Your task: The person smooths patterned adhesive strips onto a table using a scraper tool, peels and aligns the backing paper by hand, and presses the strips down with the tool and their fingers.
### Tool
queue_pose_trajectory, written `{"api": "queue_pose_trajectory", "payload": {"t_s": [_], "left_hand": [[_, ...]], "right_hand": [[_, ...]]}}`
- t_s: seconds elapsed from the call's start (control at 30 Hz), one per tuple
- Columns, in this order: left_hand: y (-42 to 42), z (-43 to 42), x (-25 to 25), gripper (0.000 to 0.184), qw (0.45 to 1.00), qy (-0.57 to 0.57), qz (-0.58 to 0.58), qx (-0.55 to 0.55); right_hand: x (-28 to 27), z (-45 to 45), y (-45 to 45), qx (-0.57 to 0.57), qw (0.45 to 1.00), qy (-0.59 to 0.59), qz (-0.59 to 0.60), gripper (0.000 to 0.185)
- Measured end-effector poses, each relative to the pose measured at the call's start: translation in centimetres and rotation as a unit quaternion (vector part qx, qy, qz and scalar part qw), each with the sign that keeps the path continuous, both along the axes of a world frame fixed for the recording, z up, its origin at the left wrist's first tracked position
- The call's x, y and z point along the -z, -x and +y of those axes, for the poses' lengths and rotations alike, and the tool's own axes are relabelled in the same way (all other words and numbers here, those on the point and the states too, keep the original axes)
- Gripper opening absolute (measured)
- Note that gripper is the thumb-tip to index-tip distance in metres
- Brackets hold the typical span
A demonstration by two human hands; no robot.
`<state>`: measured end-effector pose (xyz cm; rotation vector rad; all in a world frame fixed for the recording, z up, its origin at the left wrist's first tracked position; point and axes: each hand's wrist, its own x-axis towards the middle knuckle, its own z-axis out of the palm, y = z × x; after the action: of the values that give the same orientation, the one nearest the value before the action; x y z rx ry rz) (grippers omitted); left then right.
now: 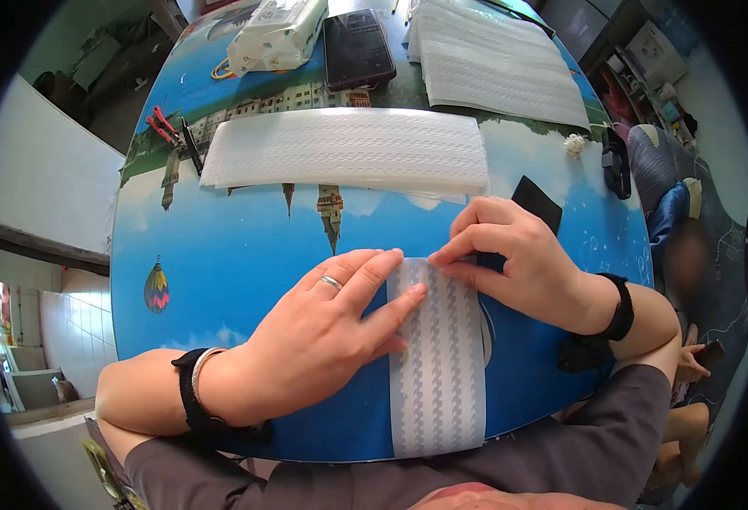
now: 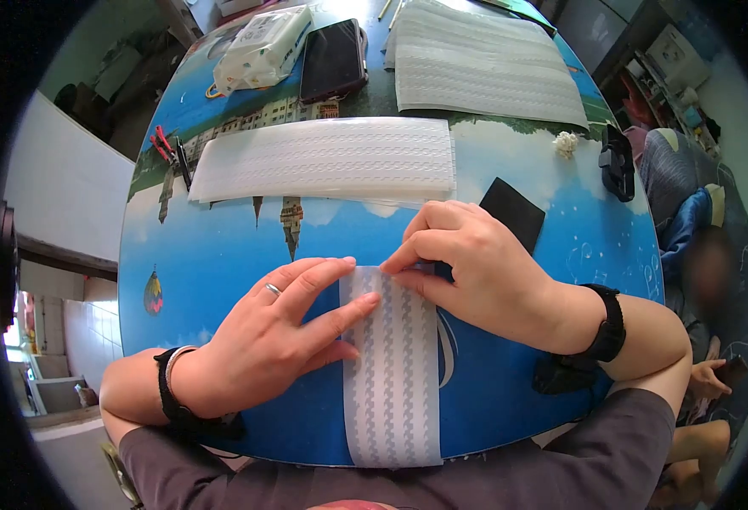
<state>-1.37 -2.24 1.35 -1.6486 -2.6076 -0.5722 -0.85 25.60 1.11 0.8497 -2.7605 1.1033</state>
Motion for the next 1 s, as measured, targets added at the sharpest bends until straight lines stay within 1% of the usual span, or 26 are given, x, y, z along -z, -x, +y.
{"api": "queue_pose_trajectory", "payload": {"t_s": [0.17, 0.27, 0.5, 0.6, 0.77, 1.0], "left_hand": [[-0.19, -0.04, 0.04, 0.062, 1.0, 0.007, 0.004, -0.001], [0.0, 0.1, 0.08, 0.061, 1.0, -0.017, 0.015, 0.001], [-0.36, 0.01, -0.17, 0.061, 0.999, 0.014, 0.038, -0.014], [-0.51, 0.02, -0.21, 0.06, 0.998, 0.024, 0.056, -0.015], [-0.71, -0.01, -0.09, 0.06, 0.997, 0.03, 0.074, -0.018], [-0.96, 0.06, -0.3, 0.059, 0.994, 0.049, 0.096, -0.022]], "right_hand": [[0.42, 0.09, -0.01, -0.017, 0.998, -0.024, 0.061, 0.009], [0.42, 0.05, -0.02, -0.023, 0.997, -0.022, 0.067, 0.01], [0.5, 0.15, 0.05, -0.036, 0.995, -0.037, 0.082, 0.011], [0.46, 0.16, 0.04, -0.045, 0.993, -0.051, 0.093, 0.014], [0.51, -0.19, -0.16, -0.044, 0.99, -0.077, 0.112, 0.026], [0.54, -0.17, -0.07, -0.06, 0.987, -0.087, 0.125, 0.028]]}}
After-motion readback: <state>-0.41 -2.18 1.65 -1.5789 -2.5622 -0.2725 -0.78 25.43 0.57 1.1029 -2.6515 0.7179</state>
